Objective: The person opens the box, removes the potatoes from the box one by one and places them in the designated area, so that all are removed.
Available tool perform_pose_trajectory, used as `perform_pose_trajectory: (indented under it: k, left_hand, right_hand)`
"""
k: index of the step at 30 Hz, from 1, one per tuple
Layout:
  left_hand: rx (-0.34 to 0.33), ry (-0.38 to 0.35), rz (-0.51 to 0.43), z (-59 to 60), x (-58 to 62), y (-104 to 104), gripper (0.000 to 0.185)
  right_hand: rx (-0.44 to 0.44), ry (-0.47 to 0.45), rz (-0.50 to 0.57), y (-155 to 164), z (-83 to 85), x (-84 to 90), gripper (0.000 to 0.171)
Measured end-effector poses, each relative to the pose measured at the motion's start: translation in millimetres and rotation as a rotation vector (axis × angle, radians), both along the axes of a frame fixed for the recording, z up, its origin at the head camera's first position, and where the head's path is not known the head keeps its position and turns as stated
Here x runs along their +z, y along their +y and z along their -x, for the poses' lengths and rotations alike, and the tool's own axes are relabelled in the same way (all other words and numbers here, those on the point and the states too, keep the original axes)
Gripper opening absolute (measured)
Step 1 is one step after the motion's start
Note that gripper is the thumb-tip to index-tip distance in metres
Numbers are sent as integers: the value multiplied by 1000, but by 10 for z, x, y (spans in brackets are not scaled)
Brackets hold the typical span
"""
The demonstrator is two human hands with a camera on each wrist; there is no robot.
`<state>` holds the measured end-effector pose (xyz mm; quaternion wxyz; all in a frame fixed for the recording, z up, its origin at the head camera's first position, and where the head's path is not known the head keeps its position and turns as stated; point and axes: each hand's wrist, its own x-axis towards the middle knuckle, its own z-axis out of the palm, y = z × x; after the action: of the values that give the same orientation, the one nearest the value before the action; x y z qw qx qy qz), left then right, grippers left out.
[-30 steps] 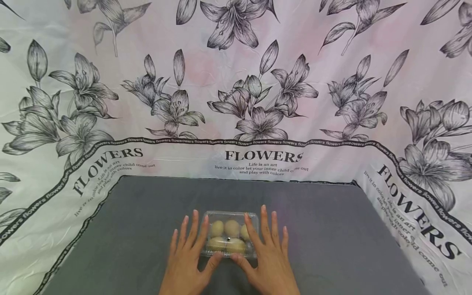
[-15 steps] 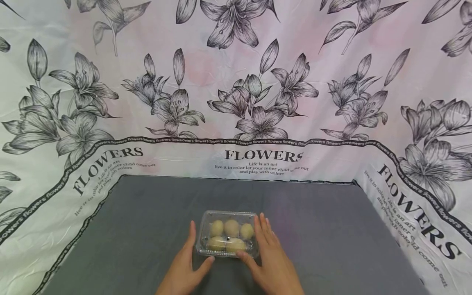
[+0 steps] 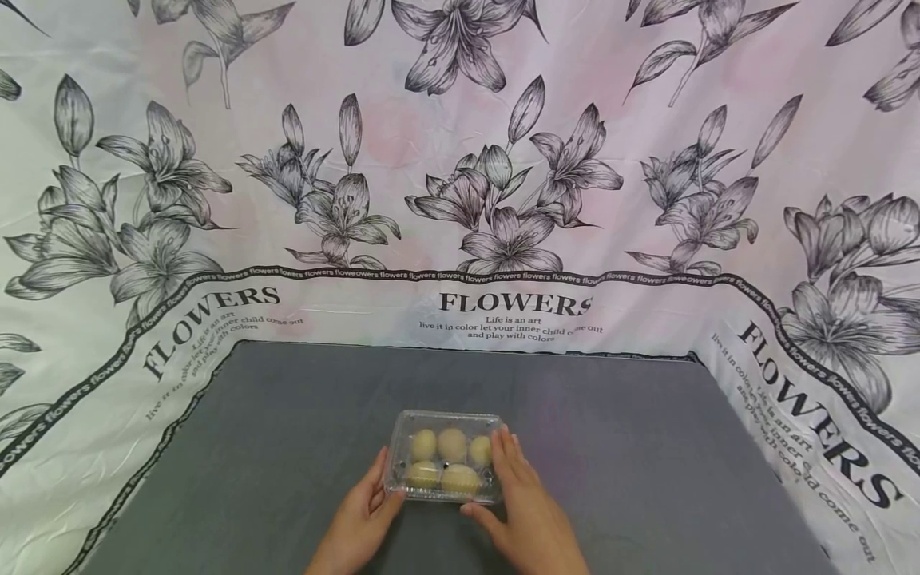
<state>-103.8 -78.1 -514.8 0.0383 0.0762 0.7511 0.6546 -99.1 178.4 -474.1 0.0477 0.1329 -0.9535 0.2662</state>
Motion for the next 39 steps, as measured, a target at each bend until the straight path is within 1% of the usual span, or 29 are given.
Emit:
perform_pose_trajectory:
  k: [4,9,17,23,33,36,39]
  left_hand:
    - [-1,7,-35,18,-22,11,72]
    - [-19,5,-55,21,-26,3,69]
    - [-39,-5,-29,10,-11,-8,70]
    - [-43,-18,-22,36,-7,-17,70]
    - [-69,-13,-14,61,3,-54,70]
    - [-75,-27,-24,63,-1,-58,70]
    - [-82,-60,-31,70,1,-67,72]
  right_hand:
    - [-7,-23,0,-15,25,-28,99]
    - [-22,-55,3,-14,53,-49,98]
    - [-30,-76,20,7,64,-59,94]
    - [-27,-53,14,5,71,-60,91]
    - [-40,-14,-34,-27,78,-64,85]
    - [-42,-10,-52,-34,74,-65,83]
    - [-45,2,-63,-39,69,-67,81]
